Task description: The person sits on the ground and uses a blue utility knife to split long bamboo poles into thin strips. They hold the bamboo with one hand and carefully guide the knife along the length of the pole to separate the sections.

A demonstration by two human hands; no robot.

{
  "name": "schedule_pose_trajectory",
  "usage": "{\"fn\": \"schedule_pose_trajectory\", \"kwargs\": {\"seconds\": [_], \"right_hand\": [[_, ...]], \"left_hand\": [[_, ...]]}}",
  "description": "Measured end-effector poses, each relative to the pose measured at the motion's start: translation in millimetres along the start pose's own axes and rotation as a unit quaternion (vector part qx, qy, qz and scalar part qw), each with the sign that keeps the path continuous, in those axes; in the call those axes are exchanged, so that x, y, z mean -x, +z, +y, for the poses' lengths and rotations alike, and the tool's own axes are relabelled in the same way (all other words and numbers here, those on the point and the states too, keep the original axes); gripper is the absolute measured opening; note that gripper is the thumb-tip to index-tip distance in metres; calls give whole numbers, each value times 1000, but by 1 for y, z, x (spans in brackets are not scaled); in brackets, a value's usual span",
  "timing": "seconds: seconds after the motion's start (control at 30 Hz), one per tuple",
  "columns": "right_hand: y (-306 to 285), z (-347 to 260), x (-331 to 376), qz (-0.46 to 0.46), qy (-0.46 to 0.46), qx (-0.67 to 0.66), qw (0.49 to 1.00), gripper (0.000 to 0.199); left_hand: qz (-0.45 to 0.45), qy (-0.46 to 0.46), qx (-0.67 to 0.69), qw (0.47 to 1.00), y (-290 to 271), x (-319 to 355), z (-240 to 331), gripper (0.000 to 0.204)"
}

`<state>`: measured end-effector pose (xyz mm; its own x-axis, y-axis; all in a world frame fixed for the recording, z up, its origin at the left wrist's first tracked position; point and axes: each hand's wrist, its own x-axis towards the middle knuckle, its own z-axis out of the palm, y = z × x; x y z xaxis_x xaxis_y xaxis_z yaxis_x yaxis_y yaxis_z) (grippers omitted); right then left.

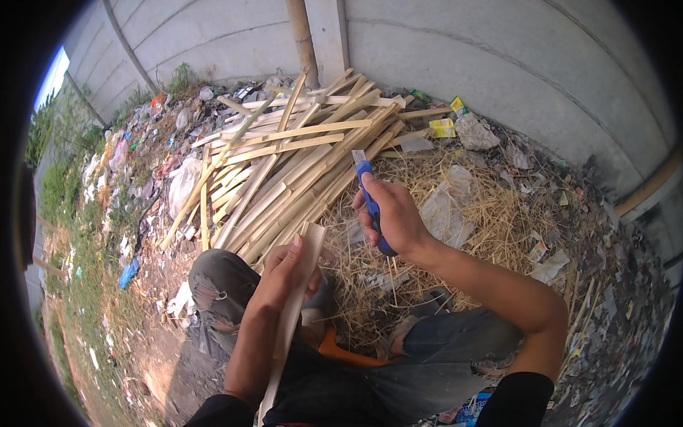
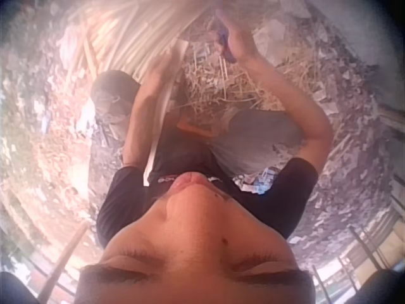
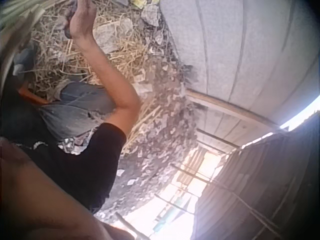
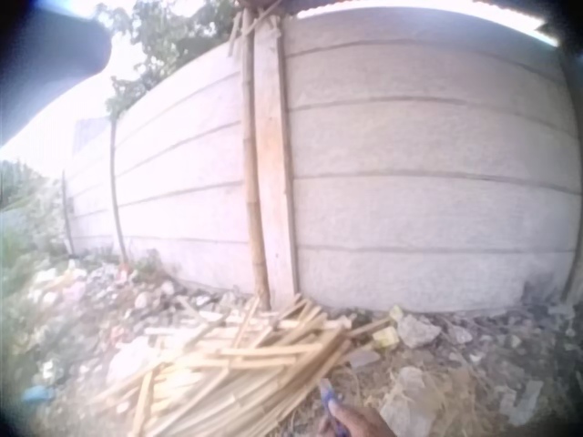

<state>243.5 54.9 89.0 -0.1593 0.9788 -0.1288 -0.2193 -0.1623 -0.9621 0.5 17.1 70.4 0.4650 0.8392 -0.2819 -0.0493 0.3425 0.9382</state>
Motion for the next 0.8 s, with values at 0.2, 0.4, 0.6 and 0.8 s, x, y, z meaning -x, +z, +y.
{"fn": "schedule_pose_trajectory", "kwargs": {"seconds": [0.2, 0.4, 0.6, 0.8], "right_hand": [[-9, -9, 0, -9, 29, 57, 998, 50], [-21, -17, -1, 19, -39, 83, 996, 34], [1, -31, 20, -19, 8, 198, 980, 31], [18, -11, 19, -26, -98, 358, 928, 48]], "left_hand": [[-77, 15, 8, 997, -16, 5, -12, 51], [-189, -1, 37, 981, -21, 21, -26, 44], [-127, 27, 142, 981, -17, 14, -23, 47], [-104, 38, 103, 988, 2, -10, -16, 52]]}}
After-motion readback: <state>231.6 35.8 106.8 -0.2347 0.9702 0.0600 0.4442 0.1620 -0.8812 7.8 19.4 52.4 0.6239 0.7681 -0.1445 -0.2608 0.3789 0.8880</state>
